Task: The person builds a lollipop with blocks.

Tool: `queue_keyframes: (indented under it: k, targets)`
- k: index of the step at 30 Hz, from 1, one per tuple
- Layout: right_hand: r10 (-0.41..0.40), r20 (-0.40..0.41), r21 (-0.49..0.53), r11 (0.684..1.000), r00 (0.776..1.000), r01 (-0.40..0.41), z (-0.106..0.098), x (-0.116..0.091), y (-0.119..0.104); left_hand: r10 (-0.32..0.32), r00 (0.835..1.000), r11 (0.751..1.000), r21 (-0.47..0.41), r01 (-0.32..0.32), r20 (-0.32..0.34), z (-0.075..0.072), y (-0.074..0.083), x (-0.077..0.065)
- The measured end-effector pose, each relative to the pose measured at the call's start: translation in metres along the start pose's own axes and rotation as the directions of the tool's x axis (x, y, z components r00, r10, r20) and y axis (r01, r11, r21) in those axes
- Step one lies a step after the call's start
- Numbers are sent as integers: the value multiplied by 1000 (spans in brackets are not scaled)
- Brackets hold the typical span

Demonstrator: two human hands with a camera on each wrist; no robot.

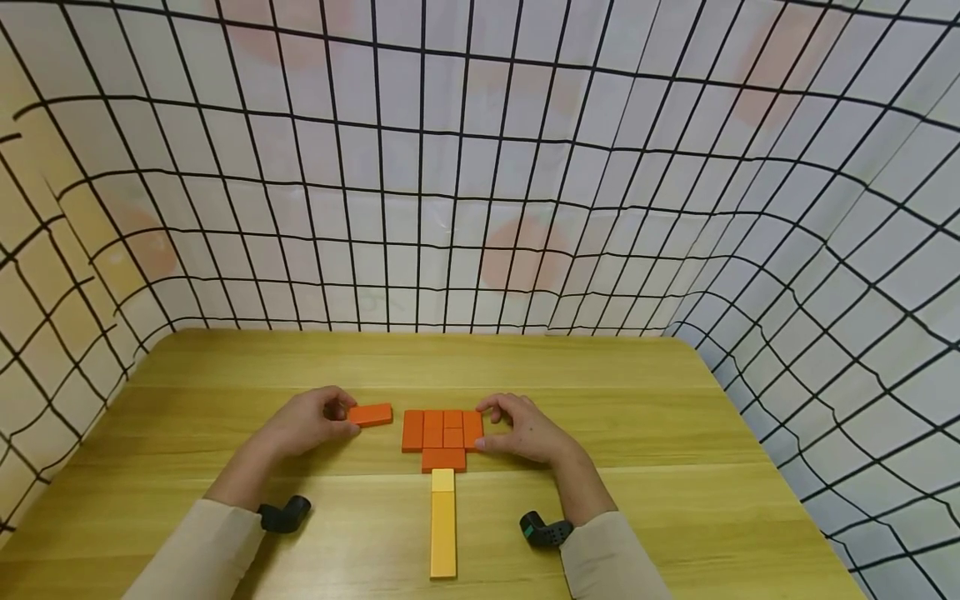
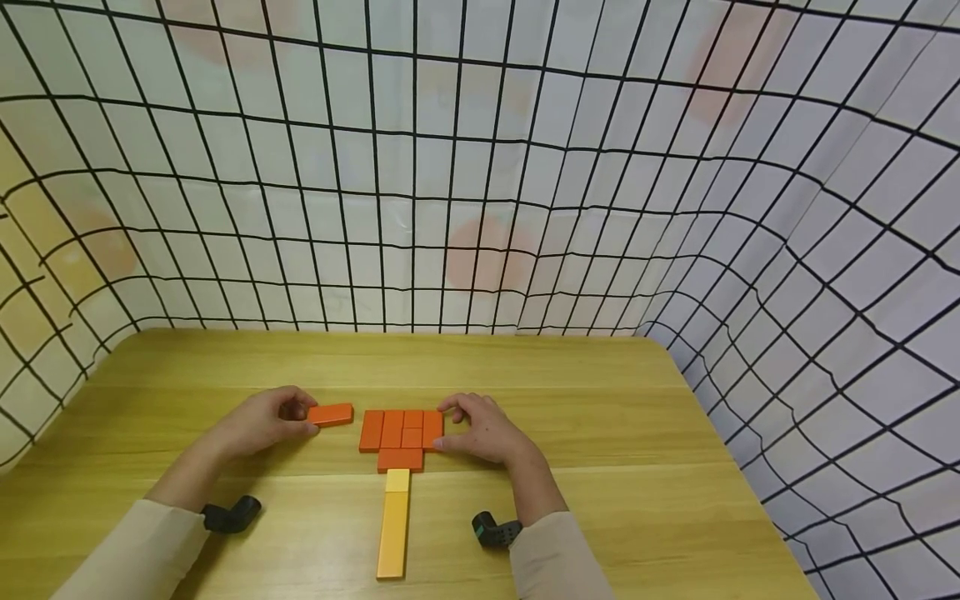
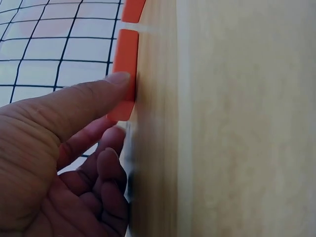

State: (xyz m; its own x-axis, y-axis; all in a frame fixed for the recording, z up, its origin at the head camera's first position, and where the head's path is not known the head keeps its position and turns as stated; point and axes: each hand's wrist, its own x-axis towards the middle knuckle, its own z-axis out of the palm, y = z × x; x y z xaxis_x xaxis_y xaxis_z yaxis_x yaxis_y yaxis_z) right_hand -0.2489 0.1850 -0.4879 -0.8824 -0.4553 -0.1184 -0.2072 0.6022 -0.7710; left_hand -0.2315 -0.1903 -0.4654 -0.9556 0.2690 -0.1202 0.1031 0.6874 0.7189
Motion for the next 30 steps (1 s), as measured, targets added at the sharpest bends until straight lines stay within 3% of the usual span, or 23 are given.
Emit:
queue_keyframes:
  k: [6, 15, 30]
  targets:
    - [-4, 0, -12, 1000, 1000, 4, 0, 0, 0, -28, 999, 999, -17, 28, -15, -1, -2, -1]
    - [-9, 1, -7, 1000, 1000, 9, 0, -1, 0, -9, 997, 1000, -9, 8, -83, 0, -1, 1]
    - [-8, -7, -7, 1000, 1000, 8, 0, -2, 0, -15, 989, 997, -78, 3, -145, 20, 19, 17]
